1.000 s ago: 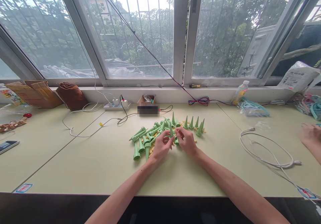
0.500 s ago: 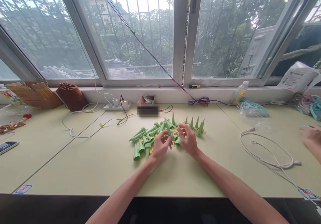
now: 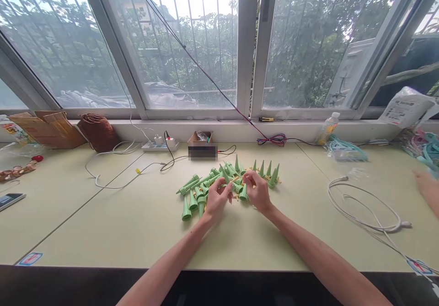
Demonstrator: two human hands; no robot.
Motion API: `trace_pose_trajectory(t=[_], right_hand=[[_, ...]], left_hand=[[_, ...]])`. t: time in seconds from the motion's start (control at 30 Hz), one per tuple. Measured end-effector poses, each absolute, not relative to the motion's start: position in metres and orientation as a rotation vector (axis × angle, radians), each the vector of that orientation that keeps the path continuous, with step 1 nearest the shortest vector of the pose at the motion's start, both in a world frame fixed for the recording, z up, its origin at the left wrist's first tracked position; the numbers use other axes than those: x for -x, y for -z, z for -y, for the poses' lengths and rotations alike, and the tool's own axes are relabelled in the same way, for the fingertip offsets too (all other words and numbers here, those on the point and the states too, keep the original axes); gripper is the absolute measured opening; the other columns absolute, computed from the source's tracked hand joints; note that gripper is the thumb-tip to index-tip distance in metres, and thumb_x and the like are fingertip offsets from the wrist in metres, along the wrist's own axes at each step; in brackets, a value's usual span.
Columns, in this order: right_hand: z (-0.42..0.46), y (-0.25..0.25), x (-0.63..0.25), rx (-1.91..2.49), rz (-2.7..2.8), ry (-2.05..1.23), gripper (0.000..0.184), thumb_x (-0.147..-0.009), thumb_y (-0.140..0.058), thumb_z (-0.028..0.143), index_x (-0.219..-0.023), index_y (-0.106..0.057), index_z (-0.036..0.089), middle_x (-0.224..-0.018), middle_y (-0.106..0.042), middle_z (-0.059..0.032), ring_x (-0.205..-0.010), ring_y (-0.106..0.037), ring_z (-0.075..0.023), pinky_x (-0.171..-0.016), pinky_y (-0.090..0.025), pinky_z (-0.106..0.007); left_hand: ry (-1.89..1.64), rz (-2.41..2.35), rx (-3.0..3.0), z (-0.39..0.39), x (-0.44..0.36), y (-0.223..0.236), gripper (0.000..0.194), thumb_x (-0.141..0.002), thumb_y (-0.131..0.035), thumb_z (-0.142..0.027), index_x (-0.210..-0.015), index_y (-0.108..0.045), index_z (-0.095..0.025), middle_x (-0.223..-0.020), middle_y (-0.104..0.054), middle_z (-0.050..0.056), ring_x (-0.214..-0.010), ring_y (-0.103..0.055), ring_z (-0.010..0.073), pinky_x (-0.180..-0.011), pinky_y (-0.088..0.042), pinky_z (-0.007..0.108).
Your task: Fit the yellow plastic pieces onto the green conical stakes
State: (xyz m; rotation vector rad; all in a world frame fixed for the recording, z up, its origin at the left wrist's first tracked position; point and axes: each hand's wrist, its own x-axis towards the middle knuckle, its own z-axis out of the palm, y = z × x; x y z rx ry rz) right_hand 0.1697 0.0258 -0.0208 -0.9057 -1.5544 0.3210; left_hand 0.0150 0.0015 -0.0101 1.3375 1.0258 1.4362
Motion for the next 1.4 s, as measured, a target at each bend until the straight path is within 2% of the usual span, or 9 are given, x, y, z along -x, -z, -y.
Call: trace_pose_trajectory(t=[0.27,0.53,0.83,1.03,1.13,1.2,1.27,1.4], right_hand=[[-0.027,0.027,-0.168,0.859,1.627,-0.270,0.026,-0.098,-0.048,0.031,-0.076,-0.055,0.019,-0.055,-0.047,0.0047,-0.046,-0.040,-0.0097,-0.046,-0.034,-0.021],[-0.029,0.033,-0.169,0.799,1.800,-0.068,0.038,-0.100,-0.045,0.030,-0.064,-0.039,0.021,-0.051,-0.034,0.0066,-0.044,-0.027,-0.0083,-0.045,-0.025,-0.022],[-0.027,0.028,-0.168,0.816,1.805,0.069,0.049,-0.102,-0.042,0.033,-0.056,-0.029,0.021,-0.049,-0.028,0.0064,-0.045,-0.022,-0.0084,-0.046,-0.021,-0.025],[-0.026,0.028,-0.170,0.902,1.706,-0.027,0.051,-0.099,-0.051,0.038,-0.053,-0.037,0.020,-0.047,-0.035,0.0054,-0.045,-0.029,-0.0088,-0.047,-0.026,-0.025],[-0.027,0.027,-0.170,0.903,1.685,-0.191,0.034,-0.099,-0.051,0.035,-0.069,-0.056,0.019,-0.062,-0.055,0.0007,-0.053,-0.046,-0.0114,-0.051,-0.037,-0.023],[-0.028,0.027,-0.170,0.882,1.677,-0.281,0.025,-0.099,-0.048,0.033,-0.084,-0.062,0.019,-0.077,-0.062,-0.0028,-0.061,-0.053,-0.0132,-0.055,-0.043,-0.024],[-0.029,0.027,-0.171,0.881,1.653,-0.318,0.024,-0.099,-0.048,0.033,-0.085,-0.062,0.019,-0.078,-0.062,-0.0033,-0.062,-0.053,-0.0136,-0.055,-0.044,-0.024],[-0.030,0.026,-0.173,0.902,1.655,-0.303,0.030,-0.098,-0.049,0.035,-0.074,-0.057,0.019,-0.060,-0.051,0.0021,-0.052,-0.043,-0.0116,-0.051,-0.037,-0.023]], left_hand=[[-1.472,-1.025,-1.350,-0.002,-0.014,0.010,0.030,-0.083,-0.070,-0.043,-0.084,-0.056,-0.017,-0.077,-0.055,-0.002,-0.047,-0.053,0.0075,-0.041,-0.044,0.022],[-1.482,-1.033,-1.377,-0.003,-0.012,0.012,0.028,-0.084,-0.068,-0.042,-0.082,-0.055,-0.017,-0.075,-0.054,-0.003,-0.047,-0.053,0.0076,-0.042,-0.043,0.021],[-1.479,-1.032,-1.384,-0.003,-0.013,0.012,0.027,-0.085,-0.068,-0.042,-0.086,-0.057,-0.017,-0.078,-0.057,-0.001,-0.048,-0.054,0.0081,-0.043,-0.044,0.021],[-1.482,-1.022,-1.380,-0.002,-0.013,0.013,0.028,-0.084,-0.068,-0.042,-0.087,-0.059,-0.016,-0.076,-0.059,0.000,-0.048,-0.053,0.0083,-0.042,-0.044,0.020],[-1.489,-1.022,-1.382,-0.002,-0.013,0.014,0.029,-0.084,-0.068,-0.043,-0.085,-0.057,-0.017,-0.073,-0.057,-0.001,-0.047,-0.053,0.0081,-0.042,-0.044,0.020],[-1.495,-1.023,-1.381,-0.002,-0.013,0.013,0.030,-0.083,-0.069,-0.044,-0.083,-0.056,-0.017,-0.071,-0.056,-0.002,-0.047,-0.054,0.0083,-0.042,-0.044,0.021],[-1.496,-1.027,-1.375,-0.002,-0.013,0.013,0.030,-0.083,-0.069,-0.044,-0.082,-0.055,-0.017,-0.070,-0.055,-0.003,-0.047,-0.053,0.0083,-0.041,-0.043,0.021],[-1.476,-1.038,-1.370,-0.001,-0.014,0.010,0.030,-0.083,-0.069,-0.044,-0.082,-0.055,-0.017,-0.068,-0.055,-0.003,-0.046,-0.053,0.0085,-0.041,-0.044,0.021]])
